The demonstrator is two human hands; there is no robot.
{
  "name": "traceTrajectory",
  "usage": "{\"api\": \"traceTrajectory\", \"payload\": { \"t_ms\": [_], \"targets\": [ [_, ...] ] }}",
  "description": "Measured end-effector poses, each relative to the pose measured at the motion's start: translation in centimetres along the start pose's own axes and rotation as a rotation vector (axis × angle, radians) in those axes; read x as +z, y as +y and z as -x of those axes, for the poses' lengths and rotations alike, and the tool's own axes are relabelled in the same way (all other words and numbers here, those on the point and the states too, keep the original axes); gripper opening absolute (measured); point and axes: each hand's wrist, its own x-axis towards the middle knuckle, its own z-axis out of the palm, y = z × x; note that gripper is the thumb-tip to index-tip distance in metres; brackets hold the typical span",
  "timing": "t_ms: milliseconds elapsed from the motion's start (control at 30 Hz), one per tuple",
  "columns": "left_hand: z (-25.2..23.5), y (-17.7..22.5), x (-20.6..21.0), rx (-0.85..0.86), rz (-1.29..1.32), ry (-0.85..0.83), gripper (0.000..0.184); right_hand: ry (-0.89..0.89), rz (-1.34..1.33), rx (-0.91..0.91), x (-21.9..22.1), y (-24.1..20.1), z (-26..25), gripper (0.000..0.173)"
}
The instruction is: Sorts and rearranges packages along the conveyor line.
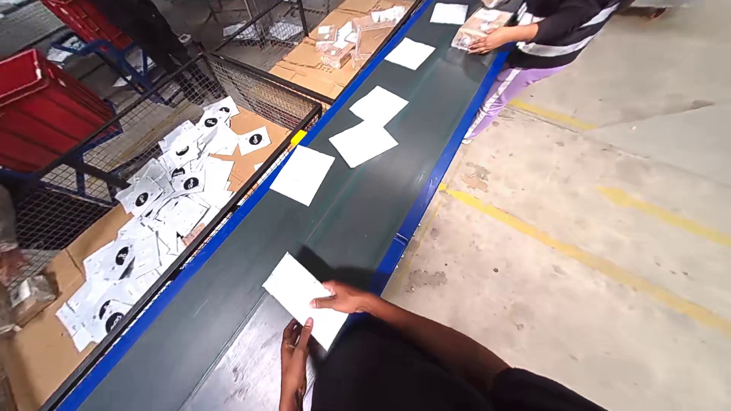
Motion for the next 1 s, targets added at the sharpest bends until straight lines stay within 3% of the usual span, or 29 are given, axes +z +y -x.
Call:
{"api": "traceTrajectory", "payload": {
  "t_ms": [67,133,200,233,300,400,500,600,733,833,1000],
  "targets": [
    [0.7,1.8,-2.6,-0.001,0.034,-0.139,0.029,-0.200,0.077,-0.080,0.5,-0.3,0.5,0.038],
    [0.1,5.6,-5.8,0.020,-0.115,-0.356,0.024,-0.351,0.229,-0.119,-0.9,-0.4,0.5,0.044],
    [-2.1,11.1,-8.2,0.181,-0.305,-0.342,0.020,-0.378,0.252,-0.115,-2.6,-0.9,0.2,0.050],
    [-3.5,14.2,-9.0,0.289,-0.293,-0.255,0.022,-0.343,0.241,-0.117,-3.4,-1.2,-0.1,0.052],
    [-7.1,20.0,-10.0,0.412,-0.129,-0.147,0.047,-0.195,0.219,-0.113,-4.9,-1.7,-1.0,0.053],
    [-13.5,24.6,-10.0,0.388,-0.210,-0.020,0.072,0.085,0.304,-0.081,-7.8,-2.5,-3.2,0.061],
    [-19.3,24.0,-8.3,0.396,-0.613,0.047,0.093,0.312,0.491,-0.106,-12.6,-3.3,-6.5,0.070],
    [-24.0,21.5,-6.7,0.483,-0.980,0.083,0.101,0.437,0.662,-0.068,-18.9,-4.4,-10.1,0.088],
    [-24.9,17.4,-5.8,0.435,-1.315,0.185,0.124,0.593,0.688,0.054,-25.9,-4.7,-13.7,0.112],
    [-23.4,14.1,-6.3,0.425,-1.358,0.241,0.136,0.740,0.646,0.194,-29.5,-4.3,-14.6,0.128],
    [-20.0,8.9,-9.7,0.599,-1.190,0.295,0.116,0.875,0.681,0.408,-31.2,-2.6,-16.1,0.137]
  ]
}}
